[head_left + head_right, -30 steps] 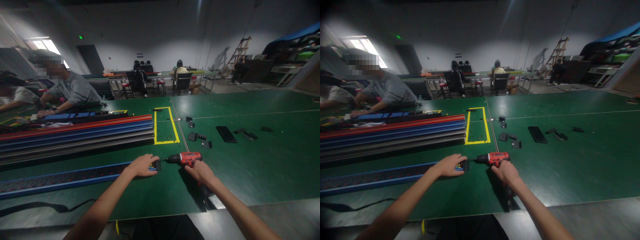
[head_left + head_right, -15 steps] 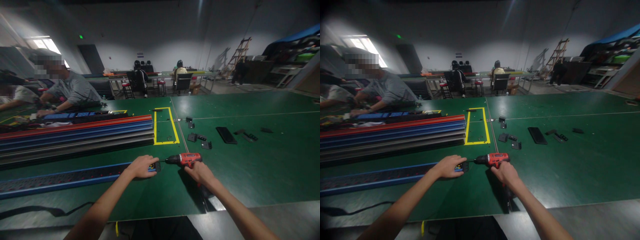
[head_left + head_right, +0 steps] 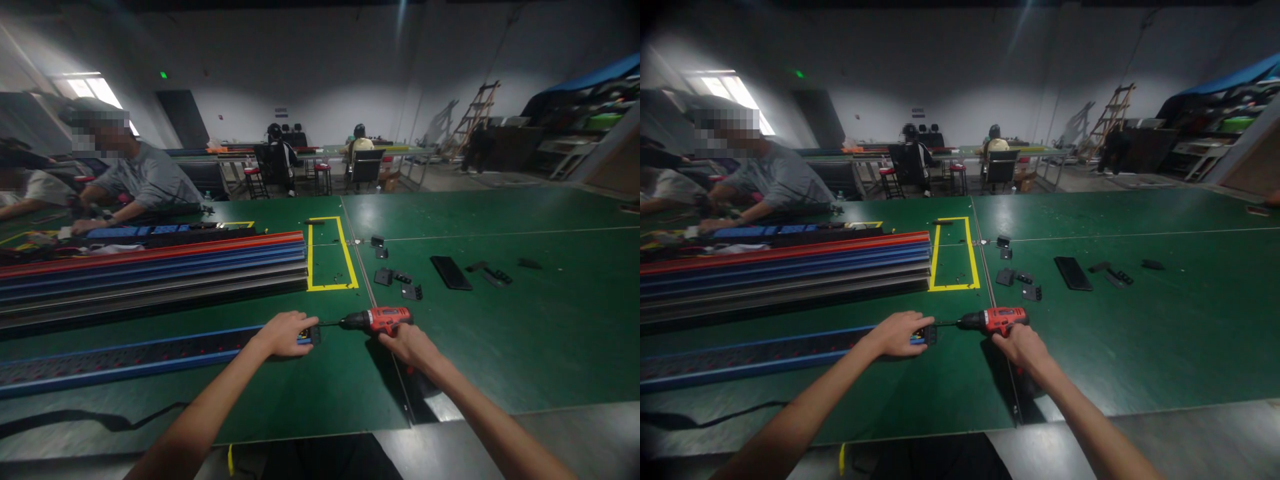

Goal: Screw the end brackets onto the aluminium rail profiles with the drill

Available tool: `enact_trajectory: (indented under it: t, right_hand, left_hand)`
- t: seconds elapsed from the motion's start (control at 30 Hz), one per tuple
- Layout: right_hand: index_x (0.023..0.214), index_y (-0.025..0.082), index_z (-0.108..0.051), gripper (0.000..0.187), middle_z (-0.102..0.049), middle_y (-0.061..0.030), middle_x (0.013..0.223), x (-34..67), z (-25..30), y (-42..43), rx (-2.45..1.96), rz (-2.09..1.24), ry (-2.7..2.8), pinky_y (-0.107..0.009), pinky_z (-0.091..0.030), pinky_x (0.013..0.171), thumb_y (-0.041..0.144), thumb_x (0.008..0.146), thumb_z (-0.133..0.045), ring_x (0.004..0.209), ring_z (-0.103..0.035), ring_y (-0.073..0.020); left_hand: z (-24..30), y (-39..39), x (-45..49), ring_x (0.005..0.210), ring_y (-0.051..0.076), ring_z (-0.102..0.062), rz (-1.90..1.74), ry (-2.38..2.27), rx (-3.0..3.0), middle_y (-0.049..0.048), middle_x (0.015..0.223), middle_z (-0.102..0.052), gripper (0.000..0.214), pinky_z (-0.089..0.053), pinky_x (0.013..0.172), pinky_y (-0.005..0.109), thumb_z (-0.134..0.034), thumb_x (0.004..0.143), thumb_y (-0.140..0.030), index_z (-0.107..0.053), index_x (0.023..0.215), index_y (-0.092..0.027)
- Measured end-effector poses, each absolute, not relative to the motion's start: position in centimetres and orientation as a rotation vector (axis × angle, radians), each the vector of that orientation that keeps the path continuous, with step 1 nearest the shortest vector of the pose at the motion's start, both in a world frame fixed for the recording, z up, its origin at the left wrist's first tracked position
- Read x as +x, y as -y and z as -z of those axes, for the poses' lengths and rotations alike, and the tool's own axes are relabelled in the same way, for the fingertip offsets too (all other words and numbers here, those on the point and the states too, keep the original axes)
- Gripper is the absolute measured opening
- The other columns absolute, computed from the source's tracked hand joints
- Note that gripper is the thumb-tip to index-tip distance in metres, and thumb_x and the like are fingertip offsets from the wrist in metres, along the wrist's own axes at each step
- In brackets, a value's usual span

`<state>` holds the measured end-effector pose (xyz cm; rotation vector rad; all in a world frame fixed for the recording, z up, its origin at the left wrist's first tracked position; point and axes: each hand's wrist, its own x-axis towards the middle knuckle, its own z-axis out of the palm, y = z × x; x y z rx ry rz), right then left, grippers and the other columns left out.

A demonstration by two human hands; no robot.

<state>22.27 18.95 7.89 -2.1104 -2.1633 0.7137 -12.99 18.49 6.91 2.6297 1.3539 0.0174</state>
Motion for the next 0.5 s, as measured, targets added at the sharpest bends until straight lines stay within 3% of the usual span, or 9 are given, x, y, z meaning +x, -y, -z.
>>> enact_trajectory:
  t: [0.2,0.33,0.5]
  right_hand:
    - [0.102,0.006,-0.072,0.054,-0.077,-0.0242,0.093,23.1,-7.9,-17.9,-2.285,-0.347,2.208,-0.038,-0.051,0.069,0.057,0.096,-0.054,0.085,-0.077,-0.0356]
    - [0.097,0.006,-0.072,0.056,-0.077,-0.0261,0.088,23.0,-7.6,-17.3,-2.264,-0.071,2.308,-0.041,-0.053,0.069,0.057,0.099,-0.05,0.085,-0.077,-0.0385]
    - [0.093,0.01,-0.072,0.053,-0.076,-0.0235,0.083,23.5,-7.0,-17.2,-2.221,0.011,2.352,-0.04,-0.053,0.066,0.057,0.099,-0.049,0.08,-0.076,-0.0365]
  left_hand:
    - [-7.0,-18.1,-13.1,0.105,0.034,-0.067,-0.038,-1.389,2.588,0.011,0.112,-0.07,0.061,-0.053,0.089,0.043,-0.065,0.086,-0.051,-0.06,0.141,-0.027]
    - [-6.8,-17.3,-13.8,0.112,0.032,-0.065,-0.121,-1.438,2.511,0.0107,0.12,-0.069,0.067,-0.052,0.096,0.044,-0.065,0.088,-0.056,-0.053,0.147,-0.028]
    - [-6.4,-16.2,-15.1,0.125,0.033,-0.062,-0.267,-1.542,2.377,0.0112,0.14,-0.063,0.09,-0.049,0.107,0.047,-0.073,0.083,-0.06,-0.035,0.159,-0.029]
